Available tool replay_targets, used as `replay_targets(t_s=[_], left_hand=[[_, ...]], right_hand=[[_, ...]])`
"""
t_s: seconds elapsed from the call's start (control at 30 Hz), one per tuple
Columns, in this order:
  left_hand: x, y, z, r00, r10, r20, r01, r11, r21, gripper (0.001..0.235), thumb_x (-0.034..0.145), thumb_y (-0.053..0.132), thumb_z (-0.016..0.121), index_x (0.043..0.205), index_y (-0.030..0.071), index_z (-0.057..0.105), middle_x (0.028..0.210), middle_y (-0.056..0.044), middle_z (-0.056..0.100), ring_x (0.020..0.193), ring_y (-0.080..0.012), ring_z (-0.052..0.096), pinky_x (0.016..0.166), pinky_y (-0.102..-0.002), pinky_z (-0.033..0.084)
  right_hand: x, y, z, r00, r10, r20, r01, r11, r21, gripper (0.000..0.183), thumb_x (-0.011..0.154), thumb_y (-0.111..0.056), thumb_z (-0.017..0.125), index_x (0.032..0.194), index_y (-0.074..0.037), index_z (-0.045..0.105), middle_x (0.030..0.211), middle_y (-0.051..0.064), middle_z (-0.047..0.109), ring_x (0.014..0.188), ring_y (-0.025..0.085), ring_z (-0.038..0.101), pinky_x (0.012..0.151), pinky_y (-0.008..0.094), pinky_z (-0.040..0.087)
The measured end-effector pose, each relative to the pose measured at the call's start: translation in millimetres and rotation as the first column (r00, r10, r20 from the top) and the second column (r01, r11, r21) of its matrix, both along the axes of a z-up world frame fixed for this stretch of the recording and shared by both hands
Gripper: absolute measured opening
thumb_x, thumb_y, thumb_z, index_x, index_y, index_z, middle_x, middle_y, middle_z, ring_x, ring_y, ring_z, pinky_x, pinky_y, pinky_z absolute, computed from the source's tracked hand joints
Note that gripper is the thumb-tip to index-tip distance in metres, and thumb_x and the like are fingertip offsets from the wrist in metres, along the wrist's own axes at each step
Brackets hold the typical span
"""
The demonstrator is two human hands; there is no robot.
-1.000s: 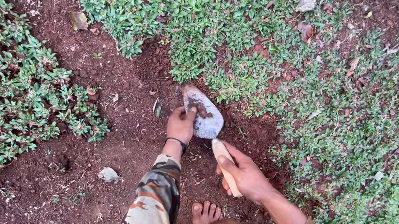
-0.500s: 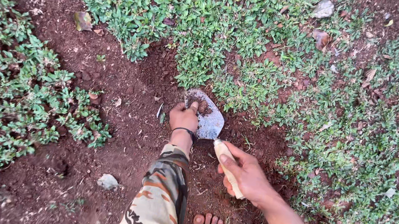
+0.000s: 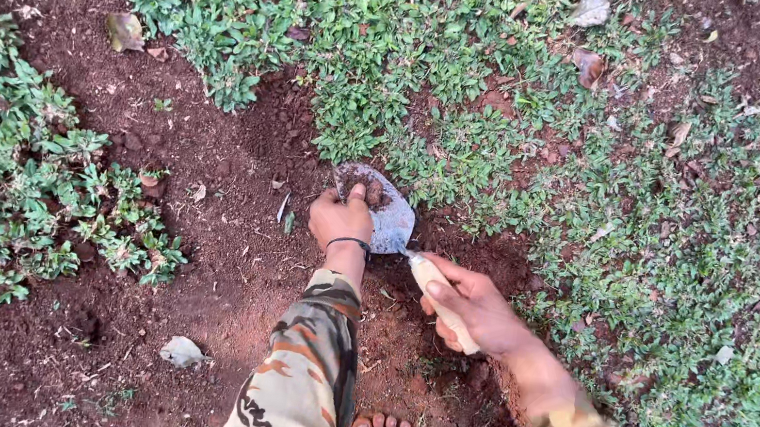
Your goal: The person uses a trowel to dig small holes in the soil and then places seedlings into the holes by hand.
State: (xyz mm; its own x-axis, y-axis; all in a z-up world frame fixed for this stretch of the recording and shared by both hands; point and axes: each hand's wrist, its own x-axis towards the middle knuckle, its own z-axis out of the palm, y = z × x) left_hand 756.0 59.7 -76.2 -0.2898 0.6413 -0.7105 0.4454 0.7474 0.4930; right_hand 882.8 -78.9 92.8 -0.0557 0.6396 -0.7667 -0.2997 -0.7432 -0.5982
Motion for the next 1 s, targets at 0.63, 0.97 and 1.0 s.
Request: replay_targets(t_s=[0.63,0.97,1.0], left_hand=[[-12.4,-8.9,52.1,0.989,-0.143,0.032,0.14,0.988,0.071,0.031,0.08,0.043,0.073,0.096,0.016,0.075,0.095,-0.012,0.072,0.111,-0.0328,0.063,0.093,-0.045,0.051],[-1.9,3.7,6.0,0.983,0.062,0.171,-0.042,0.992,-0.116,0.031,0.075,0.043,0.08,0.09,0.017,0.074,0.087,-0.008,0.072,0.103,-0.0274,0.067,0.088,-0.037,0.05],[-5.5,6.7,-23.5,0.989,0.026,0.148,-0.013,0.996,-0.085,0.034,0.074,0.045,0.081,0.089,0.016,0.073,0.087,-0.01,0.071,0.105,-0.0307,0.066,0.087,-0.04,0.05]], right_hand=[[-29.3,-4.3,41.5,0.984,0.075,0.163,-0.064,0.995,-0.07,0.053,0.099,-0.011,0.042,0.151,-0.008,0.033,0.079,0.013,0.062,0.04,0.012,0.057,0.031,0.023,0.051],[-46.1,45.4,71.5,0.962,0.061,0.267,-0.004,0.978,-0.209,0.056,0.098,-0.009,0.048,0.151,-0.004,0.031,0.082,0.016,0.061,0.042,0.013,0.058,0.031,0.024,0.053],[-46.2,51.0,70.9,0.969,0.047,0.244,0.002,0.981,-0.196,0.056,0.097,-0.007,0.048,0.15,-0.002,0.03,0.08,0.016,0.059,0.041,0.012,0.058,0.03,0.024,0.054]])
